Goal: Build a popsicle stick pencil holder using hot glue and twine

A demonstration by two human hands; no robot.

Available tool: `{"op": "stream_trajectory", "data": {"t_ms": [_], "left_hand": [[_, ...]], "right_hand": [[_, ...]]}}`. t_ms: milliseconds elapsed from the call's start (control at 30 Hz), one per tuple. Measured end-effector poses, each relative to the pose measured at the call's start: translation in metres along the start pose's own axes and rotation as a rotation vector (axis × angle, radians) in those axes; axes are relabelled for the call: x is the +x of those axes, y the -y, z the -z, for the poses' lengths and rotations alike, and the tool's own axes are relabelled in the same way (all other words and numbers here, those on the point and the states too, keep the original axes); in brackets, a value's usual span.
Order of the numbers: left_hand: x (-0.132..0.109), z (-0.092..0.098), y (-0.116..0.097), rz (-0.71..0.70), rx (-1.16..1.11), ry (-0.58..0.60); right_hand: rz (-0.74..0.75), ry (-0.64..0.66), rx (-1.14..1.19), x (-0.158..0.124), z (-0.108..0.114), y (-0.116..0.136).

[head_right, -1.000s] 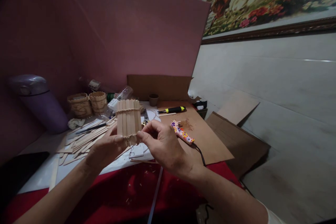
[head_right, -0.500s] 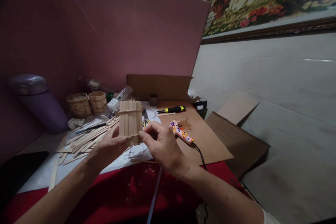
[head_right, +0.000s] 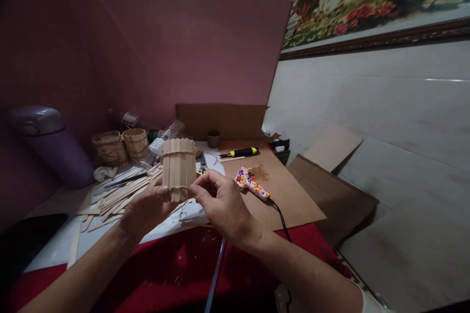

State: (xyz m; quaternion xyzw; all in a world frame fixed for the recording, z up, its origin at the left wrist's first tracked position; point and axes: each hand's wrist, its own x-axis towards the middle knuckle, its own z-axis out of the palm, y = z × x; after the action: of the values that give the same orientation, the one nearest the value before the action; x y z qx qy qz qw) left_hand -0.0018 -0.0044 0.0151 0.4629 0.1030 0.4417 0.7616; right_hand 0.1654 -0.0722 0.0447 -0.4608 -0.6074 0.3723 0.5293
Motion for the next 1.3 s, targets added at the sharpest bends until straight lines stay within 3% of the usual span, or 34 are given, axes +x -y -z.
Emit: {"op": "stream_trajectory", "data": {"t_ms": [467, 1300], "left_hand": [[-0.0024, 0.0001, -0.0038, 0.044, -0.037, 0.013], [-0.0039, -0.0033, -0.0069, 0.095, -0.079, 0.027]], "right_hand": [[0.004, -0.021, -0.056, -0.0041, 0.0035, 0.0082], [-0.101, -0.020, 0.081, -0.0028, 0.0005, 0.0032]]}}
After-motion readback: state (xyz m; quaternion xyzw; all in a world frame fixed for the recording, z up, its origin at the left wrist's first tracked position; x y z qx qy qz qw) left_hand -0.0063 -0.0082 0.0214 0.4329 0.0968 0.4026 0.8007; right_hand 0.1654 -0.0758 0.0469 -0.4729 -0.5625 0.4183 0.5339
